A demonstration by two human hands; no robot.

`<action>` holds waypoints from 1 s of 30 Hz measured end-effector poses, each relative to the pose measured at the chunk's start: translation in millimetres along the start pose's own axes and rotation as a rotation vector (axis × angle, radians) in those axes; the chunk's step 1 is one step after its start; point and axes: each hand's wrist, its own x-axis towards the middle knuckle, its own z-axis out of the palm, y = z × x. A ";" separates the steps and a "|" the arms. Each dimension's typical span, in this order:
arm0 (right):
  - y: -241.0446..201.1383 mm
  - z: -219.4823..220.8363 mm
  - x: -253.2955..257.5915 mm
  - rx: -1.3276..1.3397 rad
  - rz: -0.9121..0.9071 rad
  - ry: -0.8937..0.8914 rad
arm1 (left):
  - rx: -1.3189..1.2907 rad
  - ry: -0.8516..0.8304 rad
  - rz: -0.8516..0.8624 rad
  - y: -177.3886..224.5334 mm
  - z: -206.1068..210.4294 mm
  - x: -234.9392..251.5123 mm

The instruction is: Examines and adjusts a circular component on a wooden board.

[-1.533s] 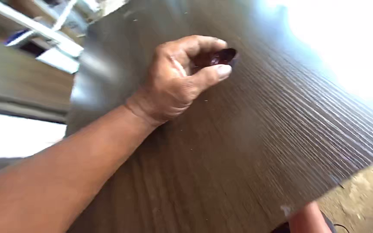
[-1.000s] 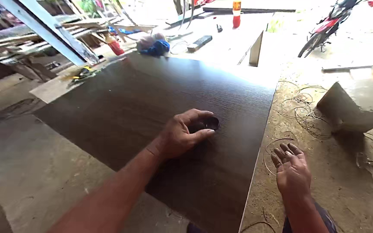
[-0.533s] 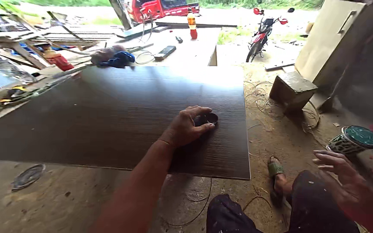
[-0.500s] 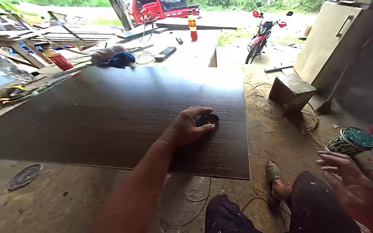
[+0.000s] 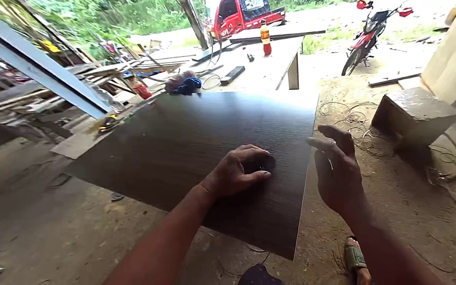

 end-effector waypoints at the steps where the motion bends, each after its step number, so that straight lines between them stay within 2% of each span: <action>1: -0.1 3.1 2.2 -0.009 -0.028 -0.016 | -0.007 0.025 0.014 3.3 1.3 2.3; 6: 0.9 20.4 -13.9 -0.041 -0.067 -0.173 | -0.042 0.084 0.064 7.0 10.7 1.9; 16: -5.5 23.4 -12.7 -0.199 -0.170 -0.395 | -0.098 0.092 0.122 6.4 9.3 -0.5; 30: -7.4 21.4 -11.3 -0.208 -0.185 -0.438 | -0.055 0.087 0.142 8.5 8.8 -0.2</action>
